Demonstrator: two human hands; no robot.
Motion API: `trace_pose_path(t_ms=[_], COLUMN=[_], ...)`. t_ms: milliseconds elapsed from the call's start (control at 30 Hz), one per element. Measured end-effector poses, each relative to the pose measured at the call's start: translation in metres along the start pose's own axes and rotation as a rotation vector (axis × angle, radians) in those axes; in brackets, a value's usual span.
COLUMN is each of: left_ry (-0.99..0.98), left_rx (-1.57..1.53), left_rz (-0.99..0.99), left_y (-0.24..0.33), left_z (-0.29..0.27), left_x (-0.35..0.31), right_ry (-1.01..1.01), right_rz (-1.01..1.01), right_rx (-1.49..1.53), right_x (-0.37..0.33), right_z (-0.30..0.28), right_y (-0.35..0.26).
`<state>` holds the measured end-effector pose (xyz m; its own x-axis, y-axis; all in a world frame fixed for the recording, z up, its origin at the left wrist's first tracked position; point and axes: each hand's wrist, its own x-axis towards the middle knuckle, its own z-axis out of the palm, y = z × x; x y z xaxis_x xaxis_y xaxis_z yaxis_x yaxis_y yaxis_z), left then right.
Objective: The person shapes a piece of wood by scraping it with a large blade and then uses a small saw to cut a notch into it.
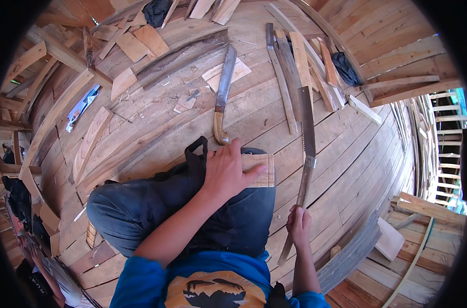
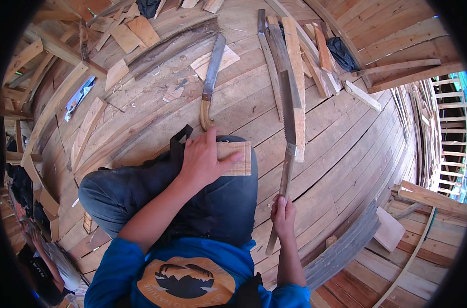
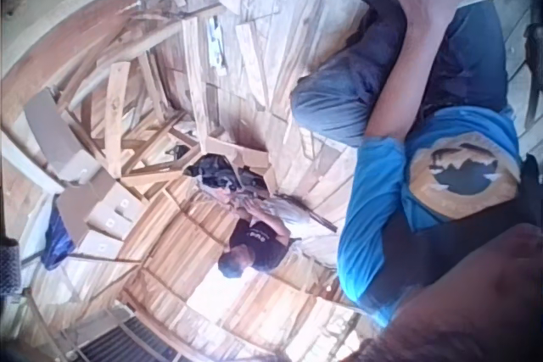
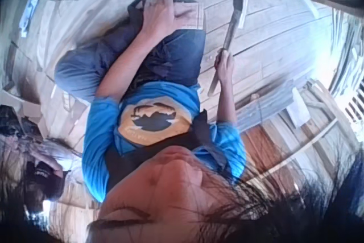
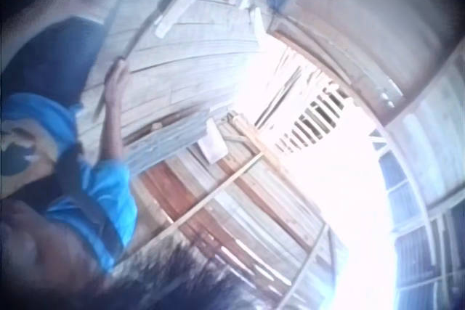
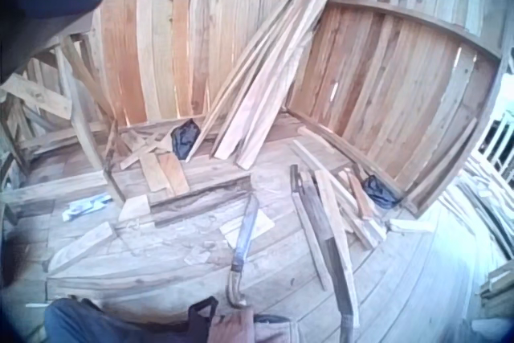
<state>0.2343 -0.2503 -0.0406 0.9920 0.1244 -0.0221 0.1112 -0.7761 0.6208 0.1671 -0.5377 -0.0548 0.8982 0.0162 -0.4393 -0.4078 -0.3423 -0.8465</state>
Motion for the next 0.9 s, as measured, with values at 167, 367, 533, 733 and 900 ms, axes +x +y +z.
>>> trace_pose_path(t_ms=[167,367,533,733,900], left_ry=[0.132,0.070,0.114,0.047,0.095], left_rx=[0.029,0.145,0.049,0.074,0.107], left_rz=[-0.045,-0.052,-0.023,-0.076,-0.067], left_y=[0.002,0.007,-0.003,0.004,0.003], left_z=[-0.014,-0.007,0.006,0.010,0.018], left_x=[0.008,0.017,0.018,0.021,0.019], right_ry=[0.005,0.077,0.046,0.030,0.020], right_rz=[-0.029,-0.239,-0.269,-0.176,-0.139], right_rx=[-0.153,-0.466,-0.536,-0.628,-0.690], right_x=[-0.068,-0.089,-0.080,-0.077,-0.081], right_z=[0.014,0.015,0.017,0.014,0.007], right_y=[-0.005,-0.012,-0.016,-0.022,-0.035])
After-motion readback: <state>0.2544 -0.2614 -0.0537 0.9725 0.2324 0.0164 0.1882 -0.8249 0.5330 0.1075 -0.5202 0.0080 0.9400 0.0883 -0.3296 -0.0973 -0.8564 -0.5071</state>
